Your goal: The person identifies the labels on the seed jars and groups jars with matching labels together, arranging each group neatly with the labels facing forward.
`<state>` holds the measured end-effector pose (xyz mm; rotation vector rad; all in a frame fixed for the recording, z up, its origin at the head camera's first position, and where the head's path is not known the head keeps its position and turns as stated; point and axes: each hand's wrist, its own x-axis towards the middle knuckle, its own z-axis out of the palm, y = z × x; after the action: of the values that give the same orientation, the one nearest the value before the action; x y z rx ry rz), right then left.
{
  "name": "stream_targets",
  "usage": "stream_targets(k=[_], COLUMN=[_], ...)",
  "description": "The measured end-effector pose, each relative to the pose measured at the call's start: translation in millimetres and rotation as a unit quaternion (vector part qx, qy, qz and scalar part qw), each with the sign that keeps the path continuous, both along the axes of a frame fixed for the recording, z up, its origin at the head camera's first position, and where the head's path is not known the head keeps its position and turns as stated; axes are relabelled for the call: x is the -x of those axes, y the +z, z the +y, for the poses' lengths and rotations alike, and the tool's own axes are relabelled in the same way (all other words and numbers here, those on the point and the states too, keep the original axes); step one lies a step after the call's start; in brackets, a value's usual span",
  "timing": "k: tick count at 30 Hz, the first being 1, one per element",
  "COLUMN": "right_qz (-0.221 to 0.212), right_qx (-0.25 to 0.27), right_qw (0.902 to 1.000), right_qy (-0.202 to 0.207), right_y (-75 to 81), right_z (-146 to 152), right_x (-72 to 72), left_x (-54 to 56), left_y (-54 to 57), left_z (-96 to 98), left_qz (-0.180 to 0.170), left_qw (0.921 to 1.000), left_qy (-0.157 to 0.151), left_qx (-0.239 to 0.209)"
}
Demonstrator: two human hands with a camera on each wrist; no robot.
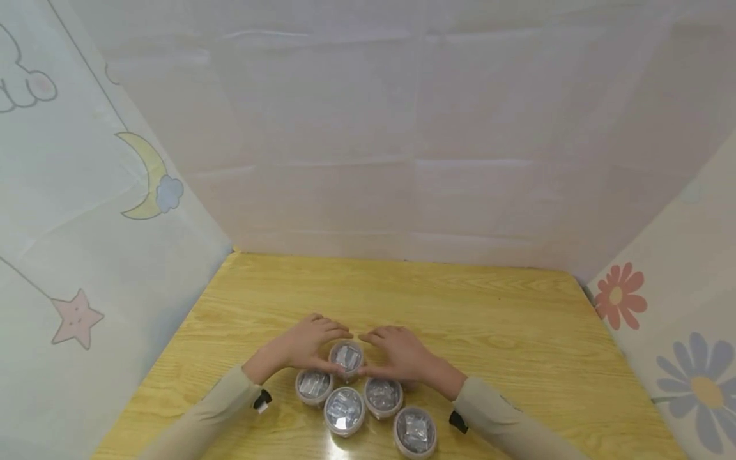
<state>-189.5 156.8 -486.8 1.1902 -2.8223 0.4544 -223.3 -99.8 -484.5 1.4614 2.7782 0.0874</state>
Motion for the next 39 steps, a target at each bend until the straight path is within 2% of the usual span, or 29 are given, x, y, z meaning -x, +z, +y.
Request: stream_targets(k=[16,27,39], right_qz=[-0.008,-0.007,0.005], right_qx=[-0.004,0.005,0.01], right_qw=[1.0,1.0,0.9999], right_qy=[0.004,-0.001,-0.003], right_y=[-1.6,-2.8,-4.5], right_z=[-5,-8,-12], right_x=[-1.8,-0.9,1.1], left_x=[-2.5,-4.3,-1.2], left_y=[-0.9,4.8,0.2], left_z=[1.3,4.1,3.4], left_qz=[-0.01,-0.013,-0.007], left_qw=[0.9998,0.9997,0.9991], left_qy=[0.002,-0.004,-0.017], left_qx=[-0.018,-0.02,-0.038])
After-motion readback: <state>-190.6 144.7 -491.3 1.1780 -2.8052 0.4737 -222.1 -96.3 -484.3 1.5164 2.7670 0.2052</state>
